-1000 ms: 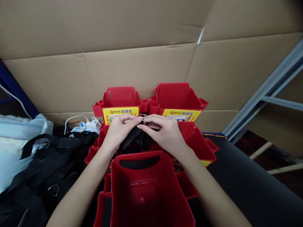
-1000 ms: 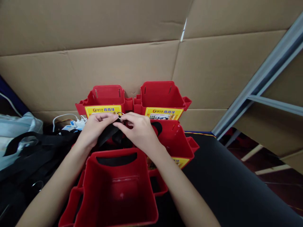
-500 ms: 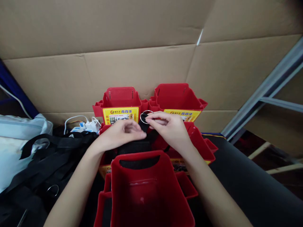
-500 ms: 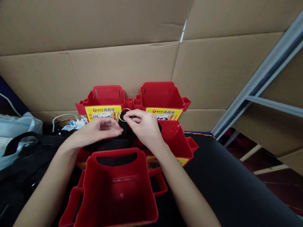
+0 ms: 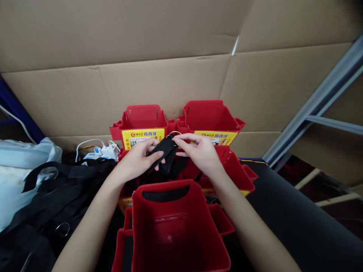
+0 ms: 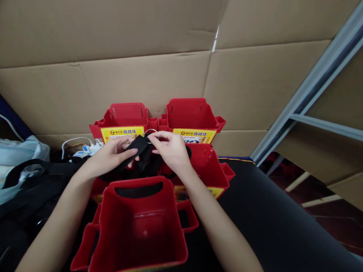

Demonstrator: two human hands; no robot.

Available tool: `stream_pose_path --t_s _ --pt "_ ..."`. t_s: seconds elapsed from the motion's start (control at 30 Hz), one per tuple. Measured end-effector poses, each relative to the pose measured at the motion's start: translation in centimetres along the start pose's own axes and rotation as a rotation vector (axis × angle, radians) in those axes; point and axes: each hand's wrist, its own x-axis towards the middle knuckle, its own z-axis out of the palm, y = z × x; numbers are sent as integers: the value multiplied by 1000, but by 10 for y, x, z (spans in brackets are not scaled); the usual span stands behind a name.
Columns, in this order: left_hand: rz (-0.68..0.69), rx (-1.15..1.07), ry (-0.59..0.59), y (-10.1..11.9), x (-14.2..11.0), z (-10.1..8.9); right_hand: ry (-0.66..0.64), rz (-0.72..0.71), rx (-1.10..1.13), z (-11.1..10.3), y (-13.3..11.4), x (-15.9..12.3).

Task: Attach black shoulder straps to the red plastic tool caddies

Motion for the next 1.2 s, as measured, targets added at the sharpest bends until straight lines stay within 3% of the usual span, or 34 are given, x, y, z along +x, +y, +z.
stream_pose_path --t_s 0.27,0.57,0.77,1.0,1.2 --pt "-160 22 72 -1 2 6 34 41 89 5 0 -1" --pt "57 -122 45 -11 10 9 -61 -6 69 6 0 -3" --pt "114 -90 82 -14 12 9 -65 -59 90 6 0 -3" --pt "79 -49 109 -11 10 10 -164 -132 -58 6 7 -1" --pt "-94 -297 97 1 6 16 -103 -295 -325 5 2 -8"
